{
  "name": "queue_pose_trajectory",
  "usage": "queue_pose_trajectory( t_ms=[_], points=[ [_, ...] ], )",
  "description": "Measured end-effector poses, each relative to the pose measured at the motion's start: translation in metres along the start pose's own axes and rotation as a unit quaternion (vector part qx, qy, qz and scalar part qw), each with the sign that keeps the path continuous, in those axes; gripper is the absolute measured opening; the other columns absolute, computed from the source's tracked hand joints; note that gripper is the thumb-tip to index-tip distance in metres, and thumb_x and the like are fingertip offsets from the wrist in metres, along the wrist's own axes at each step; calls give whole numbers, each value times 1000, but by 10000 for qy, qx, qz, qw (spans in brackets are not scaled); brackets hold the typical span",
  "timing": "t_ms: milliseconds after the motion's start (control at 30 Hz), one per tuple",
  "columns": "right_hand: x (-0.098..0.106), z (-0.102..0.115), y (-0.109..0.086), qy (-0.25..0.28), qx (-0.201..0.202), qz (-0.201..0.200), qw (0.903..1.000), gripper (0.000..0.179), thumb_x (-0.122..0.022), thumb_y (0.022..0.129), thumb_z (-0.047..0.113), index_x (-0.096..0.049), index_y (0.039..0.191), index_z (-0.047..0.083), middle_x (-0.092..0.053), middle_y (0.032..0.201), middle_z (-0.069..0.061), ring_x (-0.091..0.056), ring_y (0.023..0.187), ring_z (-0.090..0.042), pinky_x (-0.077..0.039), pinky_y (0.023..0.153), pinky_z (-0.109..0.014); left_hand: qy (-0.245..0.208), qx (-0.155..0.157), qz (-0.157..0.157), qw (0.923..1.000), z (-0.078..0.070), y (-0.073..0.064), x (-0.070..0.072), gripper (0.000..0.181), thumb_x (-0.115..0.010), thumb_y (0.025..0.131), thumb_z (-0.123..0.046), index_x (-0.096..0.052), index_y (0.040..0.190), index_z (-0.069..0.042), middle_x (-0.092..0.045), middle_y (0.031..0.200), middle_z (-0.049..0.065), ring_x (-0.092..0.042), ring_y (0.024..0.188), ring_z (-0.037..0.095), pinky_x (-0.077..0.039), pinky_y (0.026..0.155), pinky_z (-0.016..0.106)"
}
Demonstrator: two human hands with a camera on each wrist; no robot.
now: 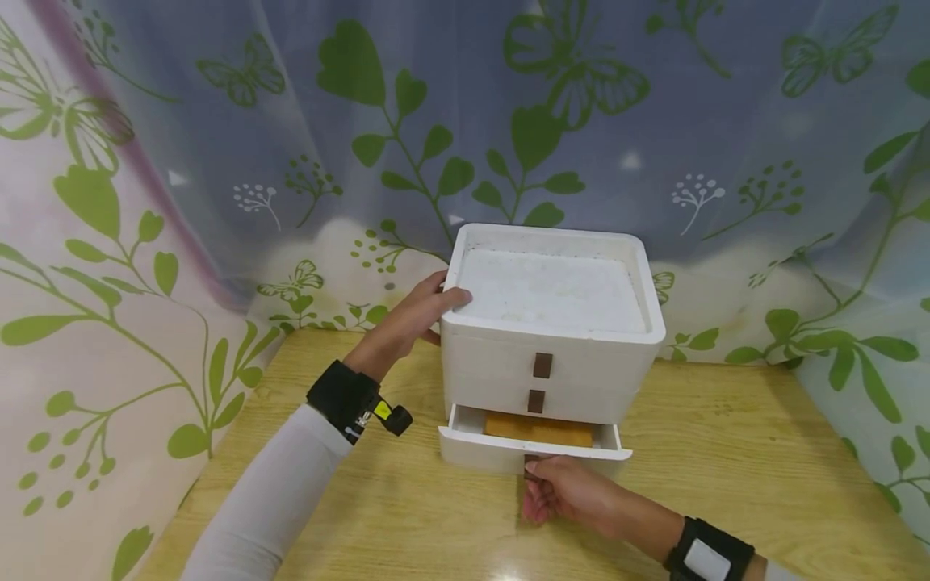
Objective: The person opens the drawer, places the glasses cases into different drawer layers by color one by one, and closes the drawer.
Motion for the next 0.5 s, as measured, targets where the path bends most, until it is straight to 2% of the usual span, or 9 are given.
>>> queue_pose_trajectory(
  t_ms=[500],
  points=[
    [12,7,10,-108,-49,-90,9999,34,-38,111,21,-53,81,12,-74,80,1,-68,77,-13,-56,73,-27,-14,-77,3,10000,1,1,0,75,-56,102,-46,-23,165,-24,-51,152,11,-59,131,35,-57,97,58]
  ],
)
Point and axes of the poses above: each hand's wrist, its own y-axis towards the middle knuckle, its own x-axis out of the back of the hand, z = x × y, the point moved 7 cm from there along y, towards the middle knuckle
